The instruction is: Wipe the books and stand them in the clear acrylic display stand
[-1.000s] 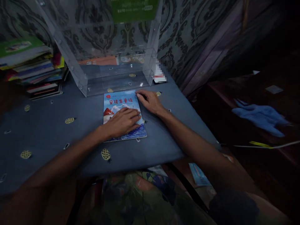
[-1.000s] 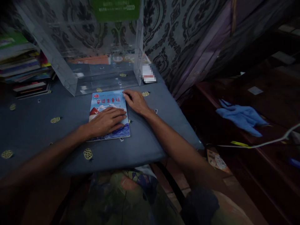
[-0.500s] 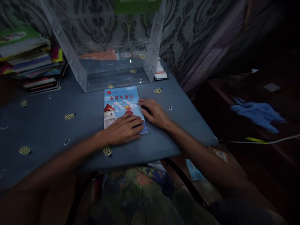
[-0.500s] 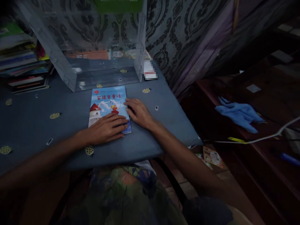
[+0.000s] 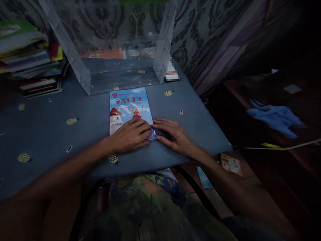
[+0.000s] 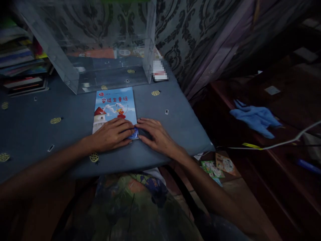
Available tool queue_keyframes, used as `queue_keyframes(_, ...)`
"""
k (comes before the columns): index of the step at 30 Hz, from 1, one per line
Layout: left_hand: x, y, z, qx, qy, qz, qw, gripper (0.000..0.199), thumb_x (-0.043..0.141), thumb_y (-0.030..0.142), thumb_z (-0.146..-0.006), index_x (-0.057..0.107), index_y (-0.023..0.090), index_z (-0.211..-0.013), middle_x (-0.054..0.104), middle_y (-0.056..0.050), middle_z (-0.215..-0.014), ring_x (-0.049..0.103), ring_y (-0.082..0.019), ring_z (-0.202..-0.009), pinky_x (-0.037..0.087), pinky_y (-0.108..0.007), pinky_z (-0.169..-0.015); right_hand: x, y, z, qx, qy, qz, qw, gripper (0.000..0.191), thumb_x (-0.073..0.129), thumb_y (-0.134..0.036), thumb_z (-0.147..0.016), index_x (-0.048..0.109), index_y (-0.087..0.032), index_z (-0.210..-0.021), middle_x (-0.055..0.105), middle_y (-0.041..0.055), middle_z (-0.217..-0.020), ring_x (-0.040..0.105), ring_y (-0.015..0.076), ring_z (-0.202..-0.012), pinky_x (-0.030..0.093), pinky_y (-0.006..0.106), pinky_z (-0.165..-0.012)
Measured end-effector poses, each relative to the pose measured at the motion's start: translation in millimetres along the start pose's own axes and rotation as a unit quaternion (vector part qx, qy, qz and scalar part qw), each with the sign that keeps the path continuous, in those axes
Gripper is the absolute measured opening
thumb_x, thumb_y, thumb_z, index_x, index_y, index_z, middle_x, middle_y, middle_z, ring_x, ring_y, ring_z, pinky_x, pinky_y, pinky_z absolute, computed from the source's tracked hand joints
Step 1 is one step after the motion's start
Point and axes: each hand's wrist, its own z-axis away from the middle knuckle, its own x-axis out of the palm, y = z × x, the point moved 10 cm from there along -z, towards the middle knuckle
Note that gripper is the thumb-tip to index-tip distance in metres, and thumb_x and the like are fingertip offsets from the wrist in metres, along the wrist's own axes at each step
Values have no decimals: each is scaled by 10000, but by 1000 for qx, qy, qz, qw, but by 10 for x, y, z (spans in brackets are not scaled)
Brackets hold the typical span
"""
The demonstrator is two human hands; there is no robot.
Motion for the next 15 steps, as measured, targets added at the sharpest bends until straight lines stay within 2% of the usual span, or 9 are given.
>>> queue_keyframes(5,9,31,4,-3,10,-18,1000,255,474,305,-1031,656,131,-1072,713,-111,-1100,628,-241,-1077,540,-381,-934,-21,-14,3,-1,7,-10,1000,382,574,-355,-969,625,-278,-1339,635,87,-1401,535,288,-1358,419,550,-1129)
queue_keyframes(15,-17,34,7,0,39,1,999,265,468,260,-1035,677,111,-1102,737,-121,-1085,662,-237,-1047,581,-403,-909,-74,-28,16,1,17,-43,999,354,542,-321,-981,656,-300,-1316,667,81,-1359,560,283,-1336,443,566,-1110)
